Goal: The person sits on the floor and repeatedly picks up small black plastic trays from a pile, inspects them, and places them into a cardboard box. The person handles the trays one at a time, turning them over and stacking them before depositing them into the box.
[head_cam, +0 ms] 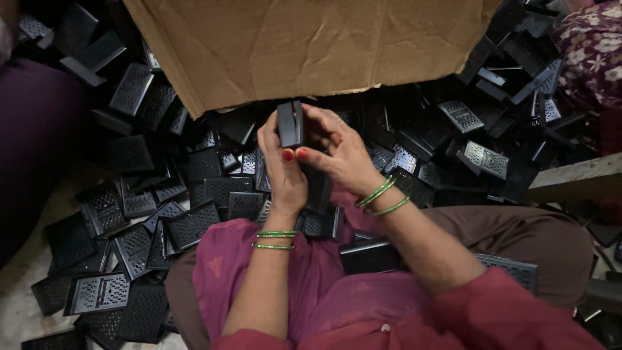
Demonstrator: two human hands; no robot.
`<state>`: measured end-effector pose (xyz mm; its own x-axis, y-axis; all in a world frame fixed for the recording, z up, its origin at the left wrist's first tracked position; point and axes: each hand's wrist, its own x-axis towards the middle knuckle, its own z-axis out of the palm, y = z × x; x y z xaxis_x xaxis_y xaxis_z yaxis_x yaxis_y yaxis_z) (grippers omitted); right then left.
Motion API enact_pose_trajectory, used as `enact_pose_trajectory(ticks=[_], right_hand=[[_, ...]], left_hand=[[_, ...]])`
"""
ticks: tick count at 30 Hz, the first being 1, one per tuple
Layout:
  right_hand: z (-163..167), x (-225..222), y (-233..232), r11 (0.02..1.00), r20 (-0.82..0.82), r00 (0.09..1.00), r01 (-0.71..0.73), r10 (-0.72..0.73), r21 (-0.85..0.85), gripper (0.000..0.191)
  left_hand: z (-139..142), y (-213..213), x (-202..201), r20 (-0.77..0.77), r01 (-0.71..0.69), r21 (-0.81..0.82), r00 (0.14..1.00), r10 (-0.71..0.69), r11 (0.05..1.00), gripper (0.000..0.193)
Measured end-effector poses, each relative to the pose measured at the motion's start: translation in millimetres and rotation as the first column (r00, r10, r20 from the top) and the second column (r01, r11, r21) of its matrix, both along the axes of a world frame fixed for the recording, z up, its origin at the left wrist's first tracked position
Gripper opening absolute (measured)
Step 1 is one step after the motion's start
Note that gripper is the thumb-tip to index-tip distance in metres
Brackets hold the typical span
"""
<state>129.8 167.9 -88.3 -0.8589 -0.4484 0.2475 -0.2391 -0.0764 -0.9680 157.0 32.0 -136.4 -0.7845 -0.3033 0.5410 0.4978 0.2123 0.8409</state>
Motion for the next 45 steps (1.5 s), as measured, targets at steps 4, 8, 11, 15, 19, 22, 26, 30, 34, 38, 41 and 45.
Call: enact_pose_trajectory(ticks=[4, 8, 11, 15, 19, 22, 26, 30, 34, 38, 41, 45], right_hand=[[10, 2, 5, 0.995, -0.078, 0.993, -0.084, 0.088, 0.043, 0.077], [9, 4, 4, 0.992, -0.154, 0.984, -0.070, 0.085, 0.106, 0.076], [4, 5, 2, 0.991, -0.195, 0.977, -0.064, 0.087, 0.120, 0.077], [-9, 3, -6, 0.999, -0.297, 0.954, 0.033, -0.024, 0.025, 0.074], [-21, -4, -11, 0.988, -0.273, 0.951, 0.154, -0.145, 0.011, 0.075], [-23, -11, -5, 0.899, -0.290, 0.897, 0.395, -0.332, 0.192, 0.053], [-22, -15, 4, 0.746, -0.463, 0.764, 0.606, -0.448, 0.278, 0.041], [-21, -13, -1, 0.758, -0.478, 0.753, 0.607, -0.453, 0.238, 0.044], [-20, -9, -11, 0.742, -0.393, 0.800, 0.583, -0.454, 0.331, 0.040], [-19, -5, -12, 0.783, -0.457, 0.838, 0.489, -0.298, 0.386, 0.041], [-10, -8, 0, 0.754, -0.486, 0.837, 0.483, -0.250, 0.445, 0.042], [22, -7, 49, 0.730, -0.343, 0.910, 0.396, -0.232, 0.557, 0.035]], left_hand=[[2, 2, 4, -0.019, -0.006, 0.005, 1.000, 0.006, 1.000, 0.098], [1, -1, 5, -0.006, -0.002, 0.001, 1.000, 0.002, 1.000, 0.102], [-1, 0, 5, -0.005, 0.016, 0.017, 1.000, -0.016, 1.000, 0.102], [-6, 20, 3, -0.025, 0.228, 0.377, 0.971, -0.236, 0.898, 0.094], [-14, 28, 2, 0.082, 0.268, 0.579, 0.920, -0.382, 0.770, 0.077], [-13, 23, -4, 0.146, 0.046, 0.197, 0.986, -0.075, 0.979, 0.060], [-3, 26, -3, 0.197, -0.027, 0.254, 0.980, -0.024, 0.967, 0.044], [6, 36, 7, 0.154, -0.039, 0.246, 0.988, 0.001, 0.968, 0.037], [2, 26, 1, 0.208, -0.157, 0.096, 0.969, 0.134, 0.983, 0.039], [-16, 10, -11, 0.208, -0.206, 0.052, 0.959, 0.191, 0.977, 0.048], [-29, 4, -12, 0.237, -0.034, 0.214, 0.971, -0.018, 0.976, 0.056], [-40, -12, -19, 0.511, 0.098, 0.189, 0.840, -0.183, 0.977, 0.055]])
